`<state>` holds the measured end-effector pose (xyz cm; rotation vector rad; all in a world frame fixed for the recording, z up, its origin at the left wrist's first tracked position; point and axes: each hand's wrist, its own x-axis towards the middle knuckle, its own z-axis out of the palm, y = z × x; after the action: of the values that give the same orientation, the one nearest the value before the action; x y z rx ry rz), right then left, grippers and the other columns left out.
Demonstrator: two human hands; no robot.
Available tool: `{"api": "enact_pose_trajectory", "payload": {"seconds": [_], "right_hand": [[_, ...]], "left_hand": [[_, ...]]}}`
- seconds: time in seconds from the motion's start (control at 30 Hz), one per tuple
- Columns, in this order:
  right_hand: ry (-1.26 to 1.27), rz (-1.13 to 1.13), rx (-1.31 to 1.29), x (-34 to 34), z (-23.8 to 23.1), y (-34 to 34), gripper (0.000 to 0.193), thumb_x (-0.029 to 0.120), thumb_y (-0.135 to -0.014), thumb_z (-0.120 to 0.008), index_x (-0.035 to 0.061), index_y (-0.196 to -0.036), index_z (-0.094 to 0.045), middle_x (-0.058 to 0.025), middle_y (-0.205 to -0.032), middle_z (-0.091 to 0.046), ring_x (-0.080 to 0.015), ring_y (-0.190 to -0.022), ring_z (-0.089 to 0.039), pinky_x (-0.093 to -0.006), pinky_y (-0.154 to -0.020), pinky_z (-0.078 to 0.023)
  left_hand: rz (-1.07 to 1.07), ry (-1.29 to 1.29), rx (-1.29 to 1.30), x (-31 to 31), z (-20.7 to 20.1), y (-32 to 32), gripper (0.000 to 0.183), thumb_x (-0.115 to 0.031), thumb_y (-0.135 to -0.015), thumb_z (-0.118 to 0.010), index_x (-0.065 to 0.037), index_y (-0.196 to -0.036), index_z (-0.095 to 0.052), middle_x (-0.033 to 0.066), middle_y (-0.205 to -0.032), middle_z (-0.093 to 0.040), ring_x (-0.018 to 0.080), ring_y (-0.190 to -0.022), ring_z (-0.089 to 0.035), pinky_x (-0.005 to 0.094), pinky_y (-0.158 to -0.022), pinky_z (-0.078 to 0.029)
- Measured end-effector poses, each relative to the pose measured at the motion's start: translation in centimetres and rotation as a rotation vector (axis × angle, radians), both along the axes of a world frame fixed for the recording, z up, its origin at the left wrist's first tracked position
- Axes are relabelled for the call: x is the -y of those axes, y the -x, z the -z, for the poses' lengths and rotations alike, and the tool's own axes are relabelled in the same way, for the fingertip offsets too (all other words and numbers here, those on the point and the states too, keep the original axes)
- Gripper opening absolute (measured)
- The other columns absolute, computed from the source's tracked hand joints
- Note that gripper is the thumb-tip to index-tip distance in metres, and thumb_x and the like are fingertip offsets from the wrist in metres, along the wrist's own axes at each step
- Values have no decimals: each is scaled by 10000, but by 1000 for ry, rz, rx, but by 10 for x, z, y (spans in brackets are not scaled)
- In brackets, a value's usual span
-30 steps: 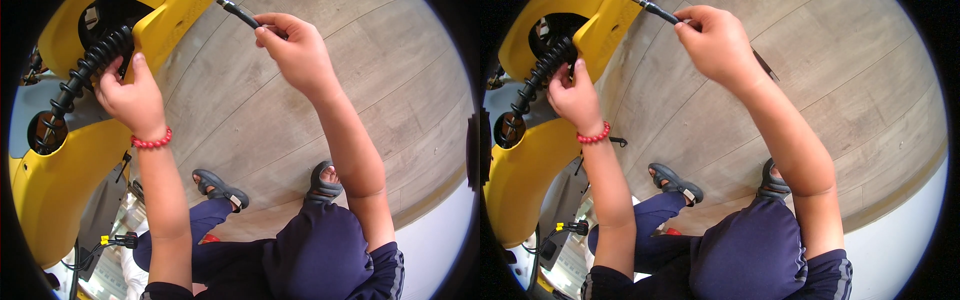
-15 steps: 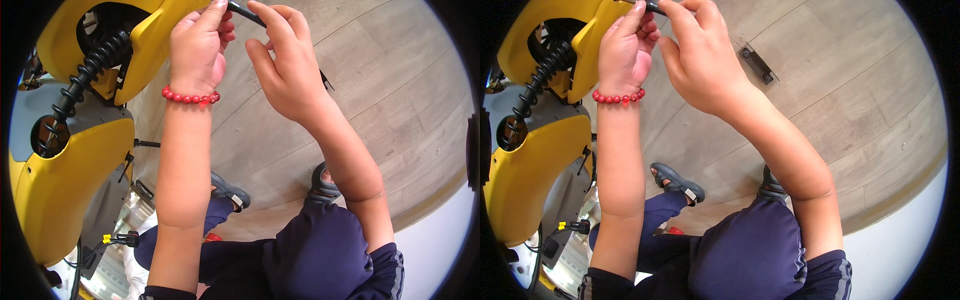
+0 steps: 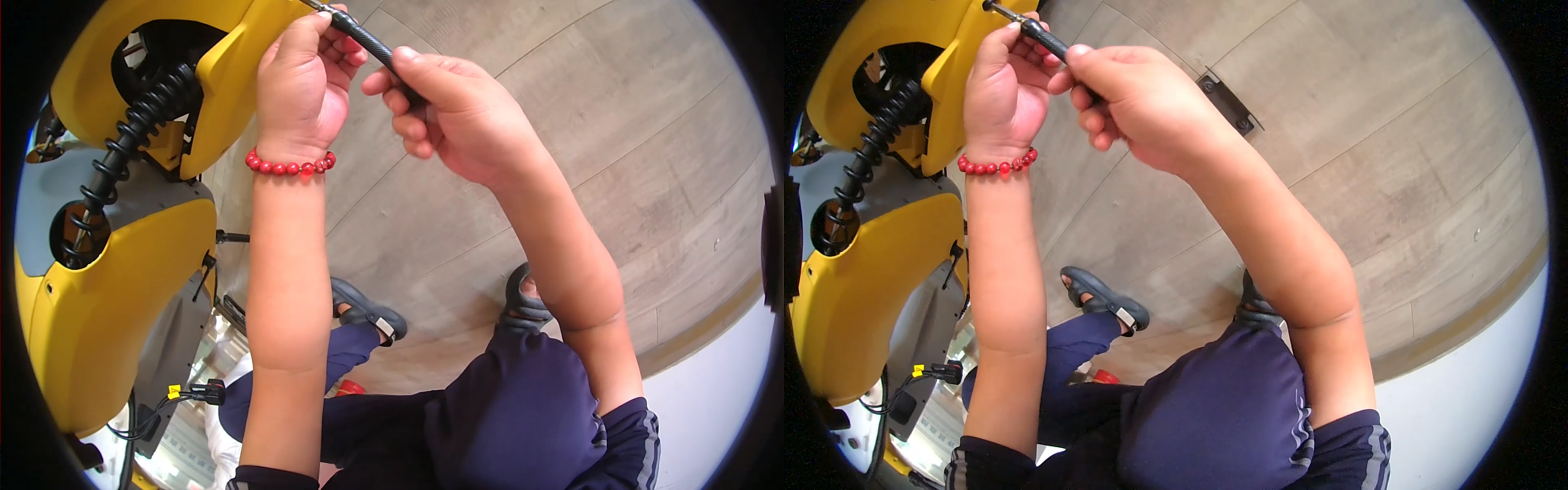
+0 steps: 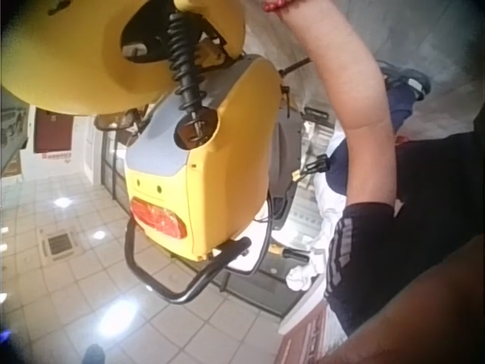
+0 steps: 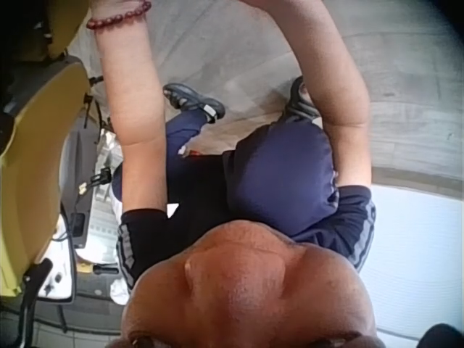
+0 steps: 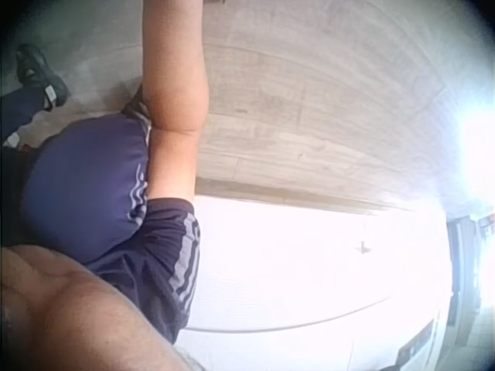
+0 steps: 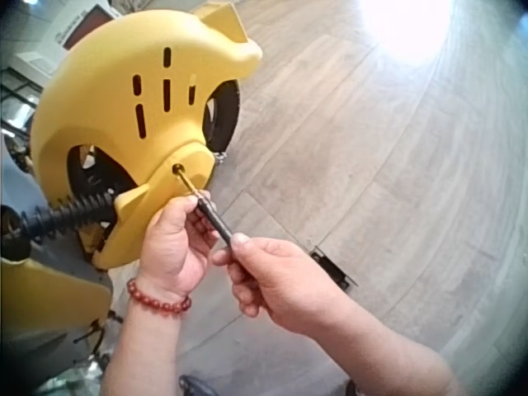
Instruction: Using a screwdriver to remove a yellow plastic panel from a motorcycle.
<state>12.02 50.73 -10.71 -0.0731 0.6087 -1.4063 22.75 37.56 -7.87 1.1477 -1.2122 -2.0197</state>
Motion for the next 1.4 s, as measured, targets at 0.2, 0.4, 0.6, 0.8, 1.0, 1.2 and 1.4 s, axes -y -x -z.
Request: {"api": "enact_pose_trajectory", "payload": {"seconds": [0.2,0.4,0.6,0.8,1.0,1.2,1.4], "right_hand": [[47,586,-1533,2,-3,-11,336,315,-941,-554,-3,-942,-661,-69,-739,-617,-194,-559,-579,-326,-549,-493],[-69,31,234,-10,-11,13,327,298,-953,-530,-6,-1004,-641,-90,-760,-642,-197,-557,-589,-318,-559,-507],[-117,179,-1008,-5,-2,-5,283,217,-960,-498,-12,-1087,-607,-62,-750,-638,-200,-573,-602,-325,-565,-513],[-169,388,-489,-5,-10,-9,423,259,-989,-458,22,-1339,-437,-84,-814,-607,-126,-656,-552,-271,-600,-466],[-57,187,-449,-8,-6,9,424,239,-1001,-413,-79,-1280,-411,-141,-877,-627,-162,-671,-592,-278,-619,-503],[-75,340,-567,-6,-13,2,403,107,-898,-588,-29,-1266,-496,-29,-854,-580,-117,-730,-556,-252,-668,-480],[72,2,61,-8,-2,18,314,246,-973,-487,-35,-1081,-580,-95,-827,-626,-122,-601,-573,-247,-540,-484]], "left_hand": [[49,3,-59,-1,-1,11,104,-126,-946,-551,-67,-938,-637,36,-857,-660,133,-792,-622,258,-717,-506],[44,-56,-112,-9,-16,15,163,-110,-955,-519,-48,-1072,-612,55,-958,-660,162,-851,-627,295,-781,-518],[110,-79,-126,-8,-9,13,151,-125,-937,-568,-74,-1071,-615,45,-952,-658,144,-852,-625,297,-789,-525],[94,-23,-118,-3,-8,9,121,-112,-936,-569,-79,-1037,-625,35,-927,-660,122,-840,-617,264,-806,-505],[25,-116,-183,-9,-8,15,136,-69,-943,-530,-75,-1050,-614,32,-930,-653,130,-854,-616,268,-805,-504],[77,-37,-163,-5,-3,15,146,-46,-940,-509,-67,-1053,-600,46,-950,-639,159,-877,-615,288,-821,-507],[60,-85,-128,-6,-16,17,151,-33,-940,-502,-60,-1060,-589,59,-960,-636,175,-876,-617,302,-817,-515]]}}
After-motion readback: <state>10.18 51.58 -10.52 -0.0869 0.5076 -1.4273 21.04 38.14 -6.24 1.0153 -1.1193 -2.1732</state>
